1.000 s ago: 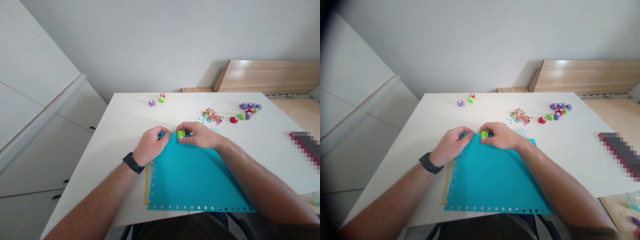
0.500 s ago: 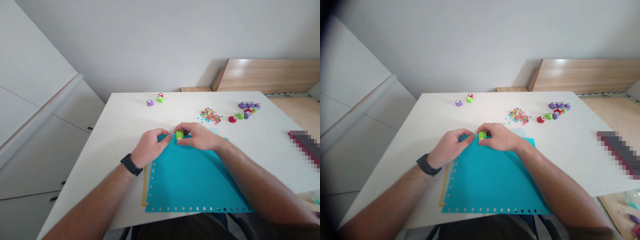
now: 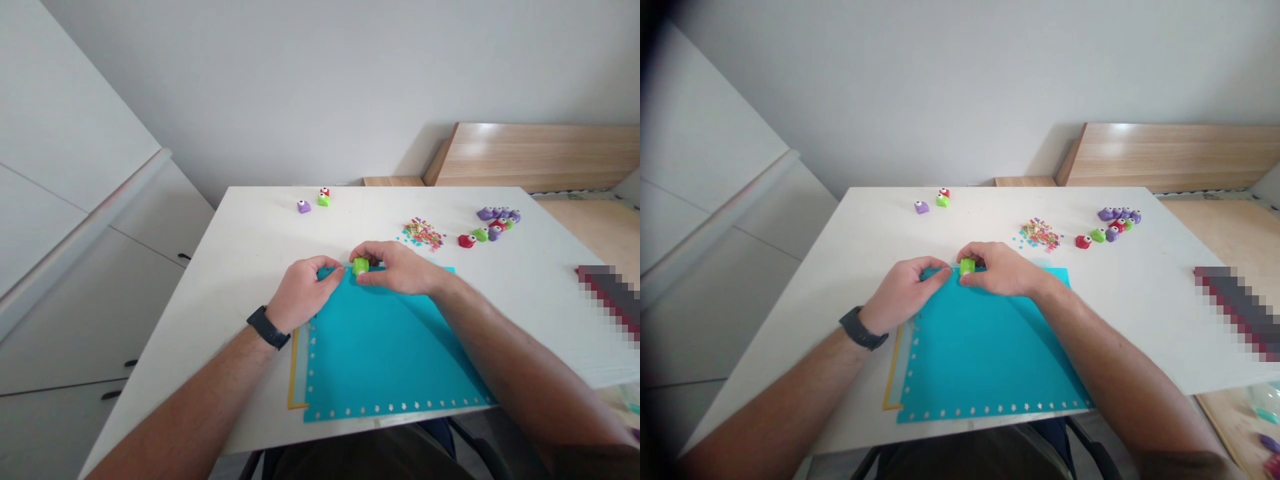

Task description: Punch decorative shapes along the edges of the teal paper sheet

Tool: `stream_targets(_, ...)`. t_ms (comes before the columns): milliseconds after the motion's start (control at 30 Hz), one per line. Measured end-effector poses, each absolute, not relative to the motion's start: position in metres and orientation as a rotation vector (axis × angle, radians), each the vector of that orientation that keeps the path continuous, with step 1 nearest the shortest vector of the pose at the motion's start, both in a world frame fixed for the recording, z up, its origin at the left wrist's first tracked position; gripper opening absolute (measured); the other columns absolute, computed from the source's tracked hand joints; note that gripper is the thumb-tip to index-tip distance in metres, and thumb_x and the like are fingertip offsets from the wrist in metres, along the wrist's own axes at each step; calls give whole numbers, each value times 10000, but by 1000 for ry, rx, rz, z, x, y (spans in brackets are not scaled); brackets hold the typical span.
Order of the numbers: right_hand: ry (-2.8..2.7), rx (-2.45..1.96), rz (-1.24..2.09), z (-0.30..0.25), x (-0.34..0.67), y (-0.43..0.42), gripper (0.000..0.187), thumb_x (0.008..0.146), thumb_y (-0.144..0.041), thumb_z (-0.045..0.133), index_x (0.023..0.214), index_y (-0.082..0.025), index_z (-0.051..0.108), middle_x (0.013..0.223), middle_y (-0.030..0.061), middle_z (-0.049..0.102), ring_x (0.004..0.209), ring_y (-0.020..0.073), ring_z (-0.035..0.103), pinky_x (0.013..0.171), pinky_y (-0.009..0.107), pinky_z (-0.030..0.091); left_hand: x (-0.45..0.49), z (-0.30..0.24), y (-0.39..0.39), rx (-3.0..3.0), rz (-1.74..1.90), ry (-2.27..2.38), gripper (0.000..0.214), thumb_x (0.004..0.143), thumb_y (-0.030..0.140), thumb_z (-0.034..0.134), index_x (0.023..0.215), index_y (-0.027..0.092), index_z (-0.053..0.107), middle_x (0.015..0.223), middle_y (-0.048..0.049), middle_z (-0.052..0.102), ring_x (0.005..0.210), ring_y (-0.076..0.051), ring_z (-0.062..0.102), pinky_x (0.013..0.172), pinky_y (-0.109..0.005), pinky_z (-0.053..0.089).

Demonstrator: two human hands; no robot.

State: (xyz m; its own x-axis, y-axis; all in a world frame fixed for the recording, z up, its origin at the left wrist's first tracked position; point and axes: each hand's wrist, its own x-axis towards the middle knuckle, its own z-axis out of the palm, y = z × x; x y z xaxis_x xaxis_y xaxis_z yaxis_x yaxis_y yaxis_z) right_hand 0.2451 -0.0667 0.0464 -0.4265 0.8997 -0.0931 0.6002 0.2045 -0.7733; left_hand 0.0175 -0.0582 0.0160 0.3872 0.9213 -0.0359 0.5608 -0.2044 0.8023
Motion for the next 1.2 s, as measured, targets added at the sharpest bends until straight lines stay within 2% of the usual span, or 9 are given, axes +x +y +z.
stream_targets(433, -2099, -1367, 1113, 36, 244, -69, 332, 797, -271, 700, 1116, -181, 680, 935, 1, 687, 823, 133, 595, 761, 250, 447, 19, 16, -58, 1929, 577, 1283, 355, 919, 512, 574, 1023, 229, 761, 966, 4, 774, 853, -198, 691, 748, -297, 479)
stream_targets(1200, -2097, -1378, 1061, 34, 238, -72, 281, 797, -249, 694, 1069, -177, 695, 890, -3, 691, 803, 129, 598, 747, 248, 435, 19, 16, -60, 1959, 543, 1263, 355, 919, 511, 564, 1029, 233, 755, 856, -1, 761, 710, -184, 648, 635, -291, 443)
